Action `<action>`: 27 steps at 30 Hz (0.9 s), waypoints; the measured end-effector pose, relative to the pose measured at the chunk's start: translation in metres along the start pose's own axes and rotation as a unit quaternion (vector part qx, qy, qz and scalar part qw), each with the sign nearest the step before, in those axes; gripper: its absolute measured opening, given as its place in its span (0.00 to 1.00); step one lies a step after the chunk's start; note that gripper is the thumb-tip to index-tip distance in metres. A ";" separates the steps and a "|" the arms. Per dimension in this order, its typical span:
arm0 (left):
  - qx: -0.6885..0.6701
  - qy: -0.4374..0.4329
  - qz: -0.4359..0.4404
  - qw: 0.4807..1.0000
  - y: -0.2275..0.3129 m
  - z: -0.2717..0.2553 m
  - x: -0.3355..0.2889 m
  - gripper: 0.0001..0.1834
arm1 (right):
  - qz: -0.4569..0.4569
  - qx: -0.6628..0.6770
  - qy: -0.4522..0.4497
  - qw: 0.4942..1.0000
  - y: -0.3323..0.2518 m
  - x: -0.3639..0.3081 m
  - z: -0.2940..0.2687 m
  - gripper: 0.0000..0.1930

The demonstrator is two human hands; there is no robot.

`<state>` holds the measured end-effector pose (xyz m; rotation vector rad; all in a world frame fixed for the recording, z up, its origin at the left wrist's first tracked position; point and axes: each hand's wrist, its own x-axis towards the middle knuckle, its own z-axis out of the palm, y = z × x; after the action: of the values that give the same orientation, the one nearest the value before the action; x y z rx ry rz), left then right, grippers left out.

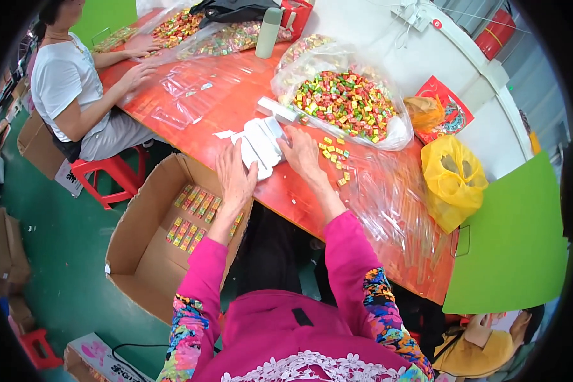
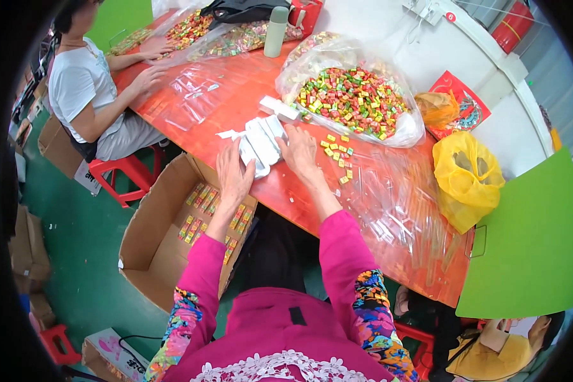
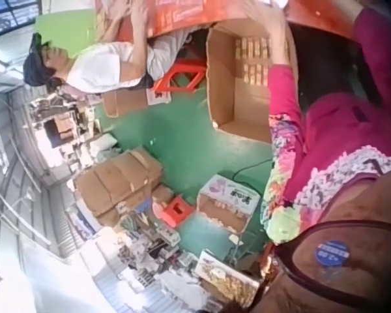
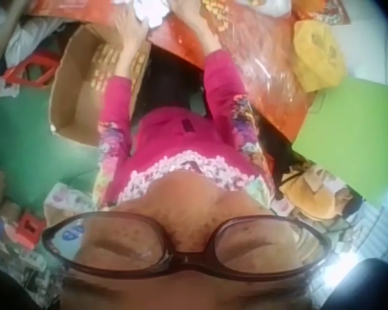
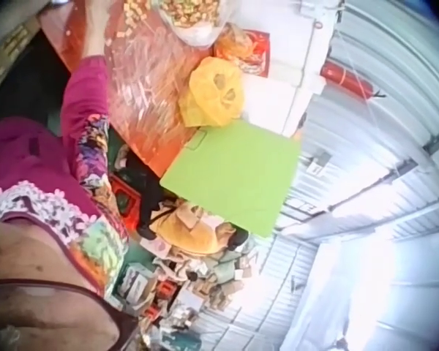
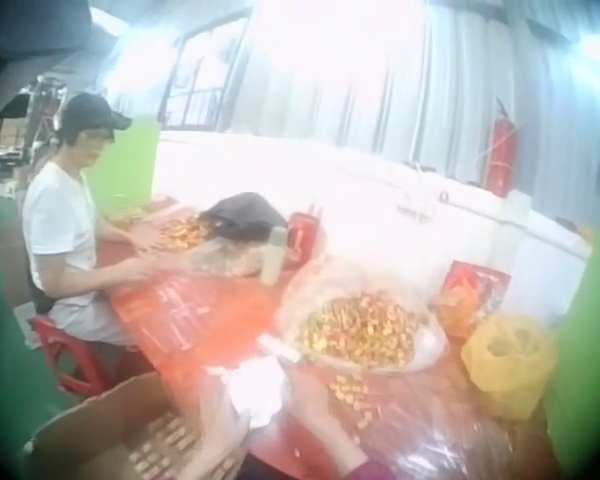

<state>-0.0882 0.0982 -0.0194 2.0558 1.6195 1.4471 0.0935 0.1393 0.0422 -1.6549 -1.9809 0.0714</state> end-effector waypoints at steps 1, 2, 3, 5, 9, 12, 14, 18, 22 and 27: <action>-0.015 0.018 0.000 1.000 -0.001 0.001 -0.004 0.36 | -0.046 -0.021 0.063 0.997 -0.004 0.005 0.000 0.18; -0.016 0.018 -0.001 1.000 0.002 0.001 -0.003 0.36 | -0.093 -0.042 0.125 0.987 -0.006 0.008 -0.001 0.18; 0.020 0.025 0.004 0.999 0.006 0.003 -0.004 0.34 | -0.116 -0.030 0.163 0.979 0.002 0.022 0.001 0.18; 0.059 0.028 0.008 0.998 0.012 0.004 -0.006 0.32 | -0.107 -0.037 0.142 0.983 0.014 0.045 0.002 0.19; 0.090 0.025 -0.001 0.996 0.018 0.005 -0.004 0.28 | -0.076 -0.020 0.043 0.996 0.046 0.073 0.010 0.24; 0.106 0.015 -0.019 0.994 0.014 0.002 -0.004 0.26 | -0.033 0.022 -0.018 0.999 0.054 0.071 0.009 0.29; 0.116 0.012 -0.022 0.993 0.016 0.001 -0.003 0.25 | 0.053 0.069 -0.077 0.993 0.058 0.069 -0.002 0.28; 0.129 0.035 -0.009 0.991 0.016 0.006 -0.004 0.27 | 0.191 0.398 -0.175 0.880 0.075 0.058 -0.012 0.26; 0.122 0.018 0.001 0.992 0.016 0.007 -0.006 0.30 | 0.212 0.556 -0.068 0.801 0.064 0.043 -0.017 0.23; -0.199 0.055 -0.079 0.975 0.017 -0.017 -0.010 0.31 | 0.021 0.453 -0.046 0.890 -0.006 0.005 -0.030 0.27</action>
<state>-0.0889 0.0761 -0.0063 1.6165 1.3536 1.6874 0.1013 0.1338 0.0721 -1.0634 -1.5641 0.9513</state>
